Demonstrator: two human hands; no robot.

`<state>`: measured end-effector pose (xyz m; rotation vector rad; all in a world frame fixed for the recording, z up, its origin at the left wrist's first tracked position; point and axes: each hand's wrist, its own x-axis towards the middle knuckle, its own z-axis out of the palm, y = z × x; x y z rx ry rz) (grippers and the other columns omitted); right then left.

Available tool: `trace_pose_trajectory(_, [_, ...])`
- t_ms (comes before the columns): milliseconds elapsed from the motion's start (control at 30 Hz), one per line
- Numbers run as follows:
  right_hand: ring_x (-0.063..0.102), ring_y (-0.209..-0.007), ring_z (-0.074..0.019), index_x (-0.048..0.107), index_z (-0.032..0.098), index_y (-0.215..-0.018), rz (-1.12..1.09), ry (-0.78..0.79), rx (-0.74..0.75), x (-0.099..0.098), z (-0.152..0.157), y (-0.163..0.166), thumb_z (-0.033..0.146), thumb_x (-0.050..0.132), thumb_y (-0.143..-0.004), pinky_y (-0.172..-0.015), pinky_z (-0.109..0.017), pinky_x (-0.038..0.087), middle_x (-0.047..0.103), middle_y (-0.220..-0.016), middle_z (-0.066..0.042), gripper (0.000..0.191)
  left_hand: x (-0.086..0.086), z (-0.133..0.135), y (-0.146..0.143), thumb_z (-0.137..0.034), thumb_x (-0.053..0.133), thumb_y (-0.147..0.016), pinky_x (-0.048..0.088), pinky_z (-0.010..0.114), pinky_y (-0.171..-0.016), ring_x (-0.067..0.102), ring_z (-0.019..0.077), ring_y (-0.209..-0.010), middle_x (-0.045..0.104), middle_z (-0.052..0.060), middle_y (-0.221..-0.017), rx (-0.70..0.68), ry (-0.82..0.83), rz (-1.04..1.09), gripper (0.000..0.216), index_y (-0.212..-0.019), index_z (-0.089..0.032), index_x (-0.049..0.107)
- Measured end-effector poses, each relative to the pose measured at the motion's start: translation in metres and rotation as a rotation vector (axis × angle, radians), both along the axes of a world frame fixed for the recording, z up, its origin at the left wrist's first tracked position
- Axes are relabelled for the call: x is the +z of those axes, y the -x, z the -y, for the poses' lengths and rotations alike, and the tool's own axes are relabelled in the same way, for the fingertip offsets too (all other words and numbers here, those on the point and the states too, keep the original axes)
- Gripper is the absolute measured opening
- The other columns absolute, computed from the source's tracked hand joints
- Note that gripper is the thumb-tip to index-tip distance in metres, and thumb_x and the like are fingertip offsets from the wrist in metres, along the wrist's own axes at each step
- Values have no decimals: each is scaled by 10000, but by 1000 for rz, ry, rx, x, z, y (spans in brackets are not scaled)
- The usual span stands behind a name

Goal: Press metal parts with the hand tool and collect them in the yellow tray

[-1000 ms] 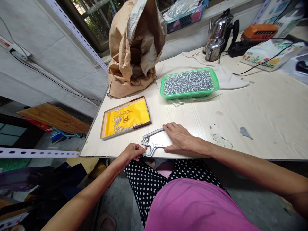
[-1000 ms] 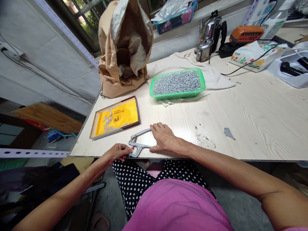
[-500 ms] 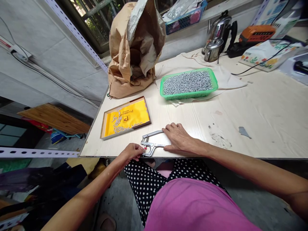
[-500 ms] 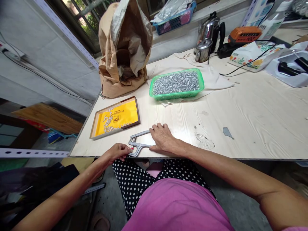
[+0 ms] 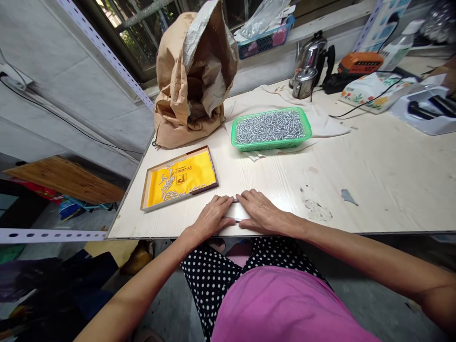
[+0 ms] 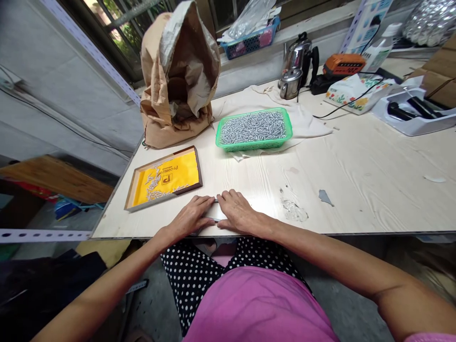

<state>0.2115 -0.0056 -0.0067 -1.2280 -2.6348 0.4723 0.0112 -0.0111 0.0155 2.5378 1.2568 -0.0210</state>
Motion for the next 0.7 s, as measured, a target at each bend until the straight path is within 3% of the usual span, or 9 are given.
trace_pose_trajectory(67, [498,-983,-302,560,98,-1166,24,-9,-64,-1,1,-3,500,768,-687,-813,-416,421,577,-1095,-163,660,-2,-6,1,-376,632,-869,434,452,-979,483,274,-1159,547,141,-1269,-33,10,-24,575,-1354,-149,423])
trace_pose_trajectory(200, [509,-971,-285,622,107,-1019,64,11,-64,3,3,-5,447,732,-758,-832,-399,429,596,-1027,-151,443,-3,-10,-2,-400,600,-889,433,441,-965,485,267,-1147,539,143,-1258,-78,20,0,569,-1368,-159,411])
trace_pose_trajectory(367, [520,-947,-254,634,113,-1001,82,14,1,10,0,-6,342,703,-813,-810,-365,425,603,-990,-130,304,-5,-14,-9,-403,518,-936,449,403,-896,512,241,-1022,591,111,-1083,-132,35,12,353,-1171,-141,552])
trace_pose_trajectory(533, [516,-939,-247,638,134,-968,118,-59,53,7,-6,-5,276,652,-858,-801,-361,410,611,-990,-120,180,-4,-16,-12,-411,459,-959,447,391,-852,498,246,-965,581,107,-998,-119,-7,-32,313,-1041,-131,573])
trace_pose_trajectory(700, [517,-904,-234,628,115,-929,128,-30,80,7,-12,-2,261,611,-884,-788,-348,399,621,-965,-121,154,-6,-22,-18,-404,481,-950,443,369,-793,498,243,-915,580,101,-958,-136,-36,-107,293,-952,-127,579])
